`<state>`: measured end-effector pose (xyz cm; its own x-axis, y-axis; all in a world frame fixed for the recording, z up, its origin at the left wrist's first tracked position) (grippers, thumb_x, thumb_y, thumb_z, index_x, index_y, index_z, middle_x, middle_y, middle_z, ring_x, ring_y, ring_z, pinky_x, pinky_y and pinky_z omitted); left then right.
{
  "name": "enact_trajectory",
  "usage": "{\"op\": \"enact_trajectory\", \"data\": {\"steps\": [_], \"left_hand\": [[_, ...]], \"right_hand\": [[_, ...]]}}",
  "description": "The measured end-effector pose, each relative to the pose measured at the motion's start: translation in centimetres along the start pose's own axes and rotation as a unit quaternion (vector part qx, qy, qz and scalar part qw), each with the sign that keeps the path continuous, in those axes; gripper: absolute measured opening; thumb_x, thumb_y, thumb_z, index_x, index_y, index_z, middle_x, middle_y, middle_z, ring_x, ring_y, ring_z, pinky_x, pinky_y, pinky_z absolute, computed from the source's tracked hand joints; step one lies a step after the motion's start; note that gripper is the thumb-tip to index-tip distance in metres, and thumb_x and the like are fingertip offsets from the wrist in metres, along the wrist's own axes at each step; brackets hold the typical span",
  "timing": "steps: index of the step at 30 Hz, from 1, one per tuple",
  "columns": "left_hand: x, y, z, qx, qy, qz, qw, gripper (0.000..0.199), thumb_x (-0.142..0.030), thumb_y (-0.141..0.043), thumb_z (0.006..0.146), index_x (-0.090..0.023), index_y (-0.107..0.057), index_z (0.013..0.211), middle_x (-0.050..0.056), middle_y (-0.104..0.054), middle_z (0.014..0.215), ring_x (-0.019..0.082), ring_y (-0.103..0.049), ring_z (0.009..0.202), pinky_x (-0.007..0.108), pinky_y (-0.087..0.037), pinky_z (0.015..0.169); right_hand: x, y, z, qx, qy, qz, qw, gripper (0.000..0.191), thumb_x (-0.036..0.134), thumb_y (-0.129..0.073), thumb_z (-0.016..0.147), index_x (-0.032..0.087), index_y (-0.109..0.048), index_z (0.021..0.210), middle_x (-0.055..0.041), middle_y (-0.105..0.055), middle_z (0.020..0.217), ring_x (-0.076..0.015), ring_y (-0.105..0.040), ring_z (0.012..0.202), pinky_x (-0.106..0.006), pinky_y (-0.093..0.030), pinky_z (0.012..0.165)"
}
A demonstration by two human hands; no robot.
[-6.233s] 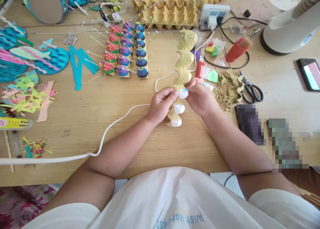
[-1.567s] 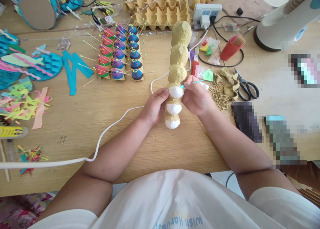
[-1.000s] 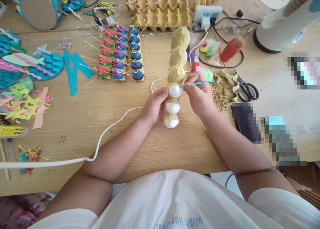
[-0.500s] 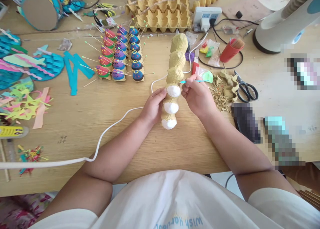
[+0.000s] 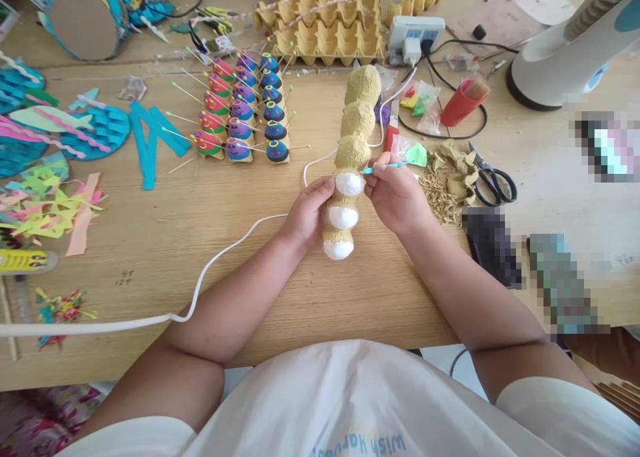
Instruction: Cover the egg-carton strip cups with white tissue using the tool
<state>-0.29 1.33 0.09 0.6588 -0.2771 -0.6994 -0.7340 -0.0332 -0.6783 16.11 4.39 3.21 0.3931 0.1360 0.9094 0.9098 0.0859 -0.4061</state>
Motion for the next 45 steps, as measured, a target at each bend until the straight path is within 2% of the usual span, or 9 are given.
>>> {"op": "enact_trajectory", "data": {"steps": [9, 20, 25, 29, 33, 36, 41, 45], "left_hand": [[0.1, 0.26, 0.06, 0.015, -0.007, 0.004, 1.0, 0.026, -0.034, -0.087, 0.099, -0.019, -0.074, 0.083, -0.001, -0.071, 0.075, 0.012, -0.061, 0.062, 0.026, -0.047, 0.057], [0.22, 0.65, 0.07, -0.015, 0.011, 0.019, 1.0, 0.025, -0.037, -0.086, 0.102, -0.022, -0.073, 0.086, 0.0, -0.072, 0.077, 0.016, -0.066, 0.066, 0.03, -0.049, 0.063], [0.16, 0.42, -0.06, -0.032, 0.028, 0.011, 0.999, 0.027, -0.035, -0.083, 0.104, -0.021, -0.072, 0.084, 0.0, -0.07, 0.075, 0.016, -0.065, 0.064, 0.032, -0.047, 0.064], [0.19, 0.4, -0.1, -0.038, 0.032, 0.004, 0.999, 0.024, -0.035, -0.082, 0.104, -0.022, -0.071, 0.087, -0.001, -0.071, 0.075, 0.015, -0.065, 0.063, 0.03, -0.048, 0.062], [0.25, 0.51, -0.06, -0.042, 0.039, 0.0, 0.998, 0.018, -0.038, -0.081, 0.104, -0.023, -0.074, 0.098, 0.0, -0.074, 0.079, 0.018, -0.071, 0.069, 0.033, -0.054, 0.066], [0.25, 0.54, -0.03, -0.036, 0.028, 0.004, 0.999, 0.019, -0.038, -0.082, 0.103, -0.023, -0.073, 0.095, 0.001, -0.075, 0.081, 0.018, -0.071, 0.069, 0.033, -0.054, 0.065], [0.21, 0.42, -0.06, -0.031, 0.024, 0.004, 0.999, 0.021, -0.036, -0.083, 0.102, -0.022, -0.072, 0.09, -0.002, -0.071, 0.077, 0.015, -0.067, 0.065, 0.032, -0.051, 0.065], [0.09, 0.15, -0.1, -0.034, 0.03, 0.002, 0.999, 0.023, -0.037, -0.082, 0.103, -0.022, -0.073, 0.089, -0.001, -0.071, 0.076, 0.014, -0.065, 0.063, 0.031, -0.049, 0.063]], "right_hand": [[-0.2, 0.05, 0.0, 0.012, -0.003, -0.006, 1.0, 0.041, 0.041, -0.093, 0.076, 0.026, -0.055, 0.078, 0.005, -0.049, 0.076, -0.0128, -0.047, 0.074, -0.03, -0.042, 0.069], [-0.07, -0.01, -0.11, 0.002, -0.006, -0.027, 1.0, 0.039, 0.039, -0.09, 0.083, 0.026, -0.054, 0.077, 0.0053, -0.049, 0.075, -0.0134, -0.048, 0.072, -0.03, -0.043, 0.07], [0.01, 0.0, -0.07, 0.007, -0.032, -0.037, 0.999, 0.04, 0.04, -0.09, 0.087, 0.026, -0.053, 0.078, 0.006, -0.047, 0.073, -0.013, -0.047, 0.069, -0.03, -0.043, 0.068], [-0.07, 0.1, 0.0, 0.004, -0.067, -0.01, 0.998, 0.042, 0.039, -0.091, 0.081, 0.026, -0.051, 0.075, 0.0059, -0.046, 0.072, -0.0121, -0.046, 0.067, -0.03, -0.043, 0.065], [-0.25, 0.09, -0.05, 0.016, -0.126, 0.027, 0.991, 0.038, 0.037, -0.089, 0.074, 0.026, -0.052, 0.076, 0.0052, -0.049, 0.072, -0.0123, -0.044, 0.066, -0.03, -0.042, 0.062], [-0.39, 0.05, -0.05, 0.03, -0.14, 0.038, 0.989, 0.043, 0.039, -0.093, 0.072, 0.026, -0.052, 0.077, 0.0058, -0.05, 0.072, -0.0119, -0.044, 0.065, -0.029, -0.041, 0.062], [-0.38, 0.05, 0.01, 0.023, -0.073, 0.002, 0.997, 0.051, 0.048, -0.097, 0.075, 0.027, -0.05, 0.078, 0.0068, -0.049, 0.072, -0.0123, -0.045, 0.066, -0.029, -0.042, 0.064], [-0.01, -0.07, -0.17, 0.014, 0.015, -0.049, 0.999, 0.039, 0.049, -0.094, 0.08, 0.027, -0.062, 0.08, 0.0057, -0.051, 0.073, -0.0118, -0.043, 0.067, -0.03, -0.041, 0.066]]}}
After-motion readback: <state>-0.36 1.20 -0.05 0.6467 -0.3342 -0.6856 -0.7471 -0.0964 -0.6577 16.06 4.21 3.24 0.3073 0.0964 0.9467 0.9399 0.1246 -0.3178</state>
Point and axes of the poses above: each hand's wrist, its own z-axis towards the middle knuckle, its own y-axis out of the back of the hand, x = y × z, the point moved 2 cm from there along z, towards the middle knuckle
